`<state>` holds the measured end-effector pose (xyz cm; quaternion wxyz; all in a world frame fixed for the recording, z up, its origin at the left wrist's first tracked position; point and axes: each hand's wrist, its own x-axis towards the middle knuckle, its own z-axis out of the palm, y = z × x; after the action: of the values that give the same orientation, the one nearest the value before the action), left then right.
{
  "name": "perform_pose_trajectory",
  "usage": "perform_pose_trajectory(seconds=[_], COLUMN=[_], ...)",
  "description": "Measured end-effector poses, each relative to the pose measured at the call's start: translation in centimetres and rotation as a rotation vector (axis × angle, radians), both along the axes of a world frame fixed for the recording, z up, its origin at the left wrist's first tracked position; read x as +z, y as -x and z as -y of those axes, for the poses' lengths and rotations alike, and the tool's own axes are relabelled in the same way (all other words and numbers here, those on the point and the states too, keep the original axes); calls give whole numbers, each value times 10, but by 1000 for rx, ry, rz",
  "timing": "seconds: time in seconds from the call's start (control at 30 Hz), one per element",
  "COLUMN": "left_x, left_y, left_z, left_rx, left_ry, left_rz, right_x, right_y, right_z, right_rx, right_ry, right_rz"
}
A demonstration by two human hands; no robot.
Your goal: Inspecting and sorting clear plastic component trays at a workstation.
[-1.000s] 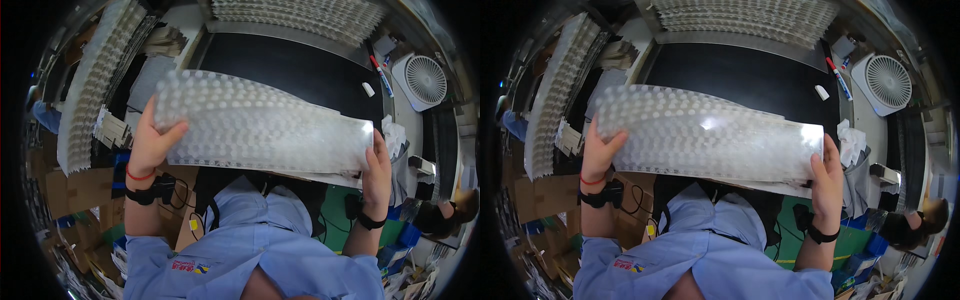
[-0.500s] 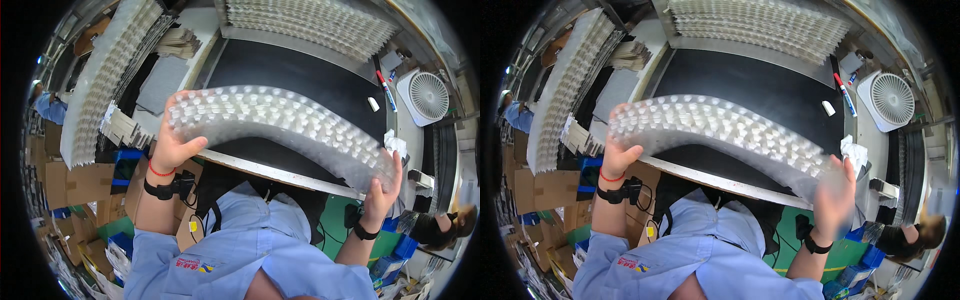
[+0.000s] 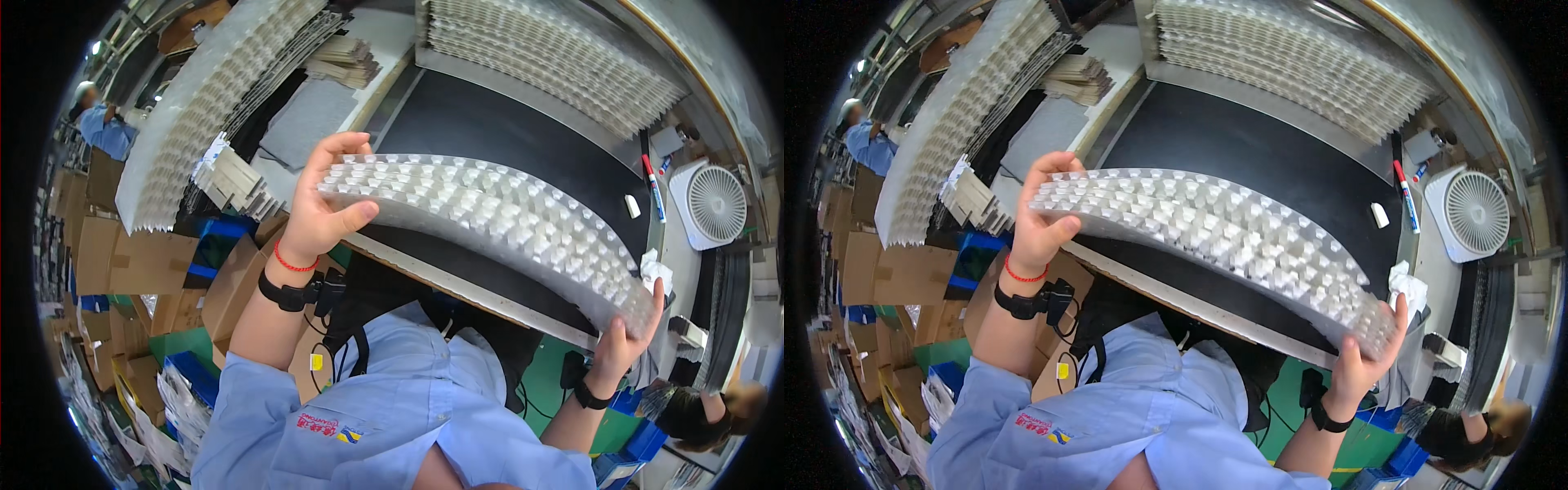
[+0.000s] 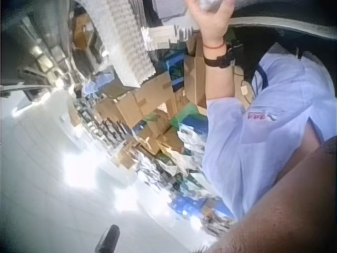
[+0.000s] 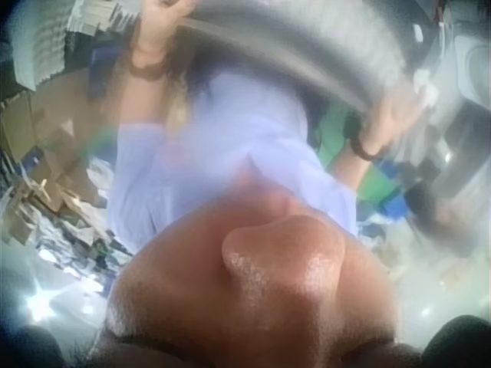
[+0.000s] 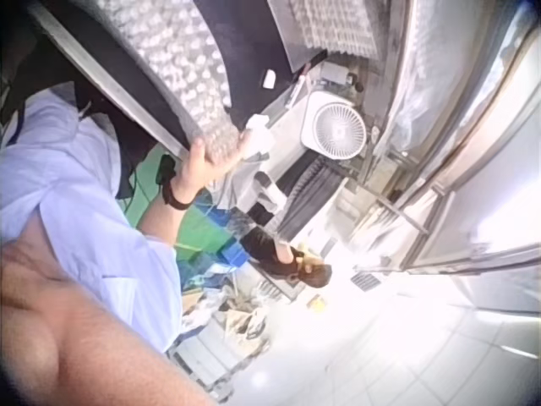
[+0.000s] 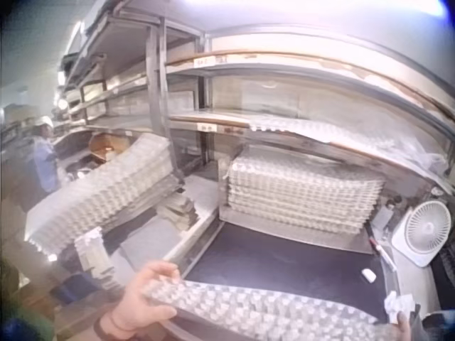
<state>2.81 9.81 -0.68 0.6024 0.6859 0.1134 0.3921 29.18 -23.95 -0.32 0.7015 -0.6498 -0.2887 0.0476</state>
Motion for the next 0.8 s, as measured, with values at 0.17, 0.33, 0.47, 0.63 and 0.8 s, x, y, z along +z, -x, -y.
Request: perform_pose_trajectory(seconds=[0.17, 0.33, 0.47, 0.63, 0.8], left_x=[0, -2, 2, -13, -2], left_y=[-3, -4, -5, 0, -4], left_z=[2, 0, -1, -5, 1], left_rx=[-96, -70, -56, -33, -123], left_ry=[157, 82, 148, 103, 228], left_rz=[-16, 24, -56, -51, 75], right_x=[-7, -11, -15, -30, -11], right_y=[1, -3, -4, -11, 3], right_z=[1, 3, 2, 20, -7], right_rx=[42, 67, 44, -5, 107], right_ry=[-20, -34, -44, -10, -156], right_rz=[-26, -56, -1, -25, 4])
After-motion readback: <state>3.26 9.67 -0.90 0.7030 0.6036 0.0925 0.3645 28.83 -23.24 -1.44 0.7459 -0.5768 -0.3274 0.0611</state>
